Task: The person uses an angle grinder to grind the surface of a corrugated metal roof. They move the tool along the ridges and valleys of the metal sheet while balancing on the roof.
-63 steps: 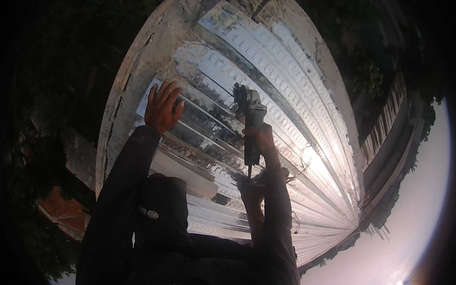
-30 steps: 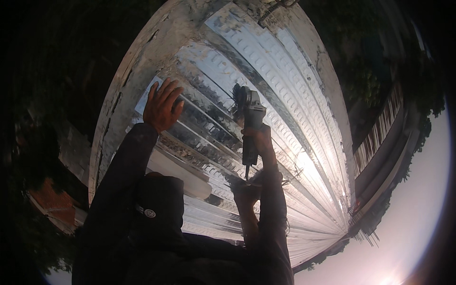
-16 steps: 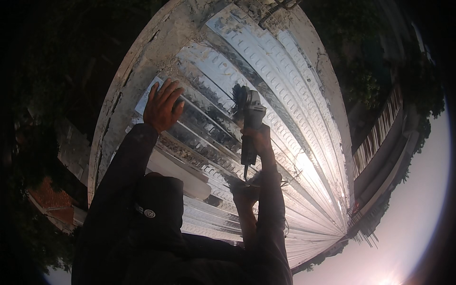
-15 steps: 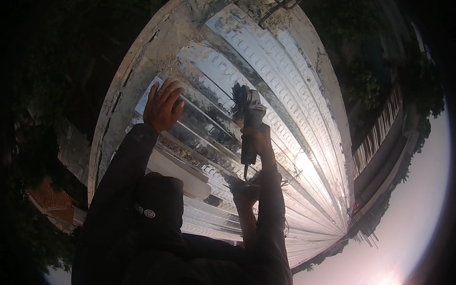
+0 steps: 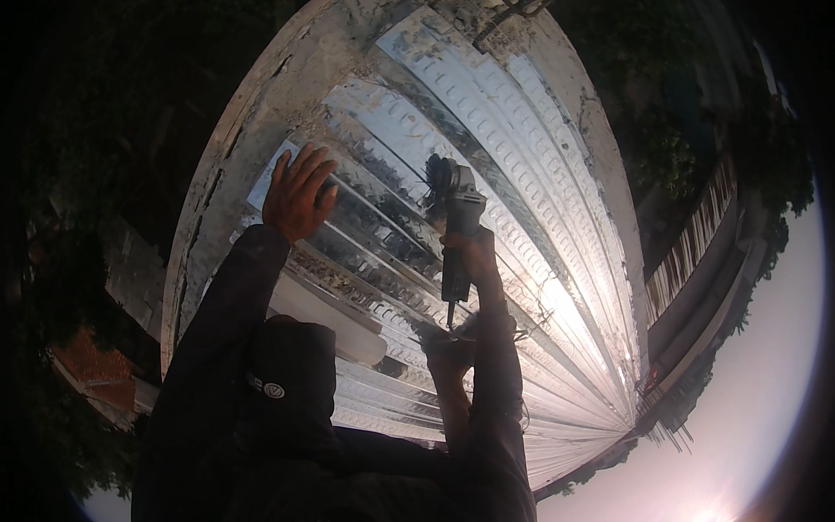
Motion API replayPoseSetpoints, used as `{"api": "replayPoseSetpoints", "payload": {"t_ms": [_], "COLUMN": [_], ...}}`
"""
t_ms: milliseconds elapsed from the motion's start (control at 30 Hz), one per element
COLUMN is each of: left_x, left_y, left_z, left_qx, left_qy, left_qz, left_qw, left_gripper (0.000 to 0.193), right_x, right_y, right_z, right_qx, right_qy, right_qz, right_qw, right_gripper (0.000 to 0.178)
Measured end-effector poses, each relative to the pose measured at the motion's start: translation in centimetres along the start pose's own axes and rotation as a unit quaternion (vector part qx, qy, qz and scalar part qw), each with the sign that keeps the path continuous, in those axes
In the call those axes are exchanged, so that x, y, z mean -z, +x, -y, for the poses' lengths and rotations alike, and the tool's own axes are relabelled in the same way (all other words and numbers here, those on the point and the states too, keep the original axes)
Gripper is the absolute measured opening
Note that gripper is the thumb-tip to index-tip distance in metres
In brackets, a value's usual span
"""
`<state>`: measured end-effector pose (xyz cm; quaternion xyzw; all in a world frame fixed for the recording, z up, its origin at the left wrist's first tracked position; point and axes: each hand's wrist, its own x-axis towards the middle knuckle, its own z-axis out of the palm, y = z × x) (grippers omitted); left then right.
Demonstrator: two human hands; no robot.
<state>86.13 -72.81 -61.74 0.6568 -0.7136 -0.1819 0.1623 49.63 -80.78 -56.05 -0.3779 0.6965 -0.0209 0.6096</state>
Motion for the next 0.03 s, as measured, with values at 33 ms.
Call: {"api": "replayPoseSetpoints", "payload": {"t_ms": [33], "left_x": [0.01], "left_y": [-0.07], "left_z": [0.0], "left_qx": [0.001], "left_qy": [0.001], "left_qz": [0.001], "left_qw": [1.0], "left_gripper": [0.042], "right_x": [-0.02], "right_y": [0.01], "right_z": [-0.03], "right_qx": [0.0], "right_qy": [0.0], "right_qz": [0.001], "right_qw": [1.0], "right_gripper": [0.025]}}
